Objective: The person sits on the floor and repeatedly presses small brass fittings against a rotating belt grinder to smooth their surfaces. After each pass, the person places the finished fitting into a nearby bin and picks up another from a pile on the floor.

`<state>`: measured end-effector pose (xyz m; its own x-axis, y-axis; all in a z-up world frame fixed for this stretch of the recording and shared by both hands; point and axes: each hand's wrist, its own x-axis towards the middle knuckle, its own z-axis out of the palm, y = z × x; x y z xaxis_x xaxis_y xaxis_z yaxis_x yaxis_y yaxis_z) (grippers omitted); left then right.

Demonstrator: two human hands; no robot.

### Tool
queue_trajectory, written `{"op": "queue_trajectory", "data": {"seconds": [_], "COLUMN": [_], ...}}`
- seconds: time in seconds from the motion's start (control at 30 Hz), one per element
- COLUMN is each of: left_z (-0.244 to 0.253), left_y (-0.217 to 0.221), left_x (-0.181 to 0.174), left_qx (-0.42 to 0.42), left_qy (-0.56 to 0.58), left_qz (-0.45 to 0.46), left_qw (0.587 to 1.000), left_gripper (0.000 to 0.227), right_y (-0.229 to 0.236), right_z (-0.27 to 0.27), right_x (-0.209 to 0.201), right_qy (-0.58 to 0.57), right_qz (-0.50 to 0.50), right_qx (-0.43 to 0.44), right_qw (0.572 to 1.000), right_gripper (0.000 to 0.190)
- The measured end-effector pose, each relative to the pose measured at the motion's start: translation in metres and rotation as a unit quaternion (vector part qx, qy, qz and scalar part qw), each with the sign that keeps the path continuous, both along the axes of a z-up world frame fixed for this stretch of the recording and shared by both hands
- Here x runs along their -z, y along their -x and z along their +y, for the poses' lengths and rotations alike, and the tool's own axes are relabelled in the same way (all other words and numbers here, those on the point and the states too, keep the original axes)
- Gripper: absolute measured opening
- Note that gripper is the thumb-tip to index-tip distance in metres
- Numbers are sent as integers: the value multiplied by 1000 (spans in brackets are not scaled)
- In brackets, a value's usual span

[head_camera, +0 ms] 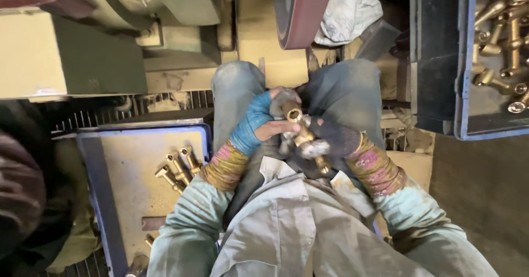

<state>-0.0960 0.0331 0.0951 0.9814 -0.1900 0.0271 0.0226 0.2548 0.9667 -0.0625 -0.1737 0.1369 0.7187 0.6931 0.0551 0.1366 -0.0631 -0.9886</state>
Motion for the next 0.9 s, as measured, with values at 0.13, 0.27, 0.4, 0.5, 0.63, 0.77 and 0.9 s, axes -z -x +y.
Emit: {"op": "queue_trajectory", "data": {"seconds": [0.13, 0.27, 0.4, 0.5, 0.63, 0.77, 0.9], "left_z": [-12, -18, -3, 0, 2, 3, -3], "left_y": [-2, -10, -18, -30, -52, -64, -76], "left_x": [10, 10, 13, 26, 57, 90, 110], "left_qx": [-131, -145, -77, -100, -82, -97, -105], "left_qy": [28, 25, 48, -100, -123, -75, -158], "left_qz": [87, 55, 23, -78, -9, 52, 102], "left_qw": [987, 988, 996, 987, 989, 991, 977], "left_gripper": [53, 51, 49, 45, 32, 30, 27], "right_y": [-4, -6, -23, -50, -80, -88, -94], "right_z": [6, 1, -13, -17, 5, 31, 33], "right_x": [10, 23, 43, 64, 90, 103, 101], "right_qy": [26, 51, 52, 86, 132, 148, 167], "right_qz": [-17, -29, -3, -5, -62, -93, -86], "right_qx": [-11, -11, 19, 46, -53, -136, -148], "right_qw": [999, 998, 998, 995, 988, 975, 971], "right_gripper": [42, 41, 41, 40, 40, 39, 39]}}
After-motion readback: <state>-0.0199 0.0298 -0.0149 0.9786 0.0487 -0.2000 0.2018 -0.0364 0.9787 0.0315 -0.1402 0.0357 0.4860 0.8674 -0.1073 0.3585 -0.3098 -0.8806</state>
